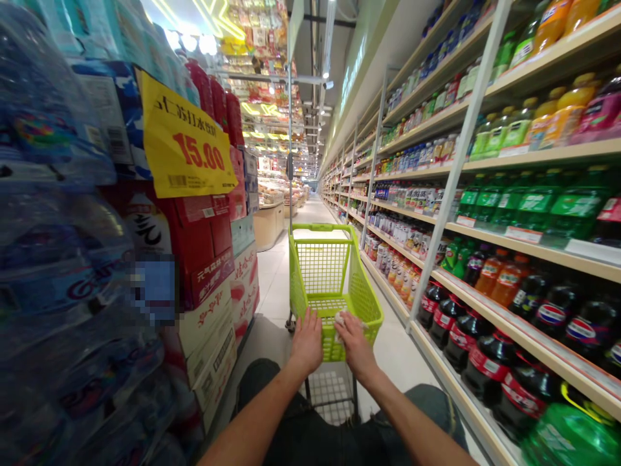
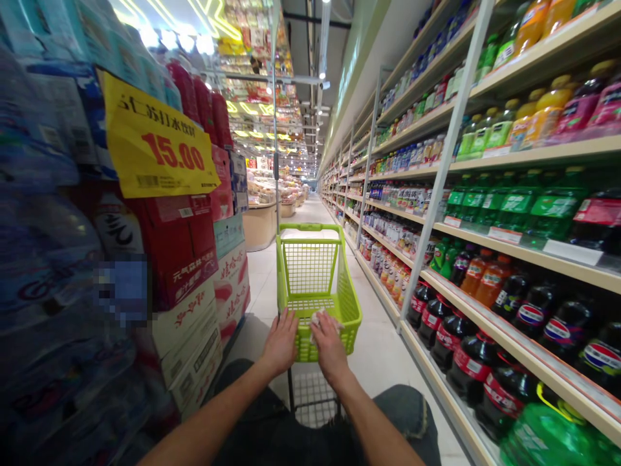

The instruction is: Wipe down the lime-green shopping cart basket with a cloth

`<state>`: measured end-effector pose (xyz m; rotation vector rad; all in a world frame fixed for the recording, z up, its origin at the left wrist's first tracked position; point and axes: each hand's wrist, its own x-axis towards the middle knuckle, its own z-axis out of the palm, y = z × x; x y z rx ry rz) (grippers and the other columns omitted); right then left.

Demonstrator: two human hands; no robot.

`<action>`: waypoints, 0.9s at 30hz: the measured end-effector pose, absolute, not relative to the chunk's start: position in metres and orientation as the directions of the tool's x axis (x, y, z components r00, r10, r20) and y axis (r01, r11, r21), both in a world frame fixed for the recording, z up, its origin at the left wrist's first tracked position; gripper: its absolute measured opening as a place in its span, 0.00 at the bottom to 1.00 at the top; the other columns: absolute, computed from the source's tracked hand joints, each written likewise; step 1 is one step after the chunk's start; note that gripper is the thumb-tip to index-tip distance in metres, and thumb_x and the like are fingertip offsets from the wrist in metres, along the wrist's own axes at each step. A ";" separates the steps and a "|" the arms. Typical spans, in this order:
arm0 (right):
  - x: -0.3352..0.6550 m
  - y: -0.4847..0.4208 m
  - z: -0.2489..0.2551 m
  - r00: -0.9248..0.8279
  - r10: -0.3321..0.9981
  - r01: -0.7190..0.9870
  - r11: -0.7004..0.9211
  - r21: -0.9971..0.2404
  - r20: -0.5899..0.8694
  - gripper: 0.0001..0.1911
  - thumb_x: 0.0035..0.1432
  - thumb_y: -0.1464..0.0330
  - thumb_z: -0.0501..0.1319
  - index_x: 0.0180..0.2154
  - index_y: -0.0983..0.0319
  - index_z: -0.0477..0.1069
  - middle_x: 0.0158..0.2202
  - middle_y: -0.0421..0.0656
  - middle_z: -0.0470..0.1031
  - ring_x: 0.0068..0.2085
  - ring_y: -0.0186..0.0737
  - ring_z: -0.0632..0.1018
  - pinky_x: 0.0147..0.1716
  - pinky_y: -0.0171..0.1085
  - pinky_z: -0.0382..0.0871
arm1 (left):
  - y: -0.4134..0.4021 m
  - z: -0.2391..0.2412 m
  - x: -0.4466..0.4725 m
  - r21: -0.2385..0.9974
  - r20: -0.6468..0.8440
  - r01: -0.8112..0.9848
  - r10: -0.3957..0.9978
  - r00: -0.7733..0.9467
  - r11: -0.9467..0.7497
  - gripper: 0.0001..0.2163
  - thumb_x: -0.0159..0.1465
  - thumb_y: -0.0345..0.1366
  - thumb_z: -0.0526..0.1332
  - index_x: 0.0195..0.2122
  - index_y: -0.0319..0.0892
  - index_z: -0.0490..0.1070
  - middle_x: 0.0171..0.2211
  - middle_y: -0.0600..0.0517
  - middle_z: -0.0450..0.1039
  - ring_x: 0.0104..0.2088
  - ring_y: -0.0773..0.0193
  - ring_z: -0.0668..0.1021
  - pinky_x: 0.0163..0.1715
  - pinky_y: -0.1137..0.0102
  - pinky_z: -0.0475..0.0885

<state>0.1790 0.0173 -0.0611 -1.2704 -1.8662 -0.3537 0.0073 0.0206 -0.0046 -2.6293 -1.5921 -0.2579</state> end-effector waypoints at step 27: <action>0.203 0.000 -0.048 -0.128 0.636 0.902 0.394 -0.178 0.761 0.19 0.47 0.73 0.55 0.43 0.59 0.70 0.53 0.47 0.65 0.57 0.49 0.60 0.54 0.53 0.54 | 0.021 -0.017 0.014 0.027 0.199 0.892 0.877 0.438 -0.451 0.29 0.53 0.33 0.50 0.58 0.34 0.50 0.62 0.43 0.44 0.62 0.54 0.41 0.59 0.56 0.42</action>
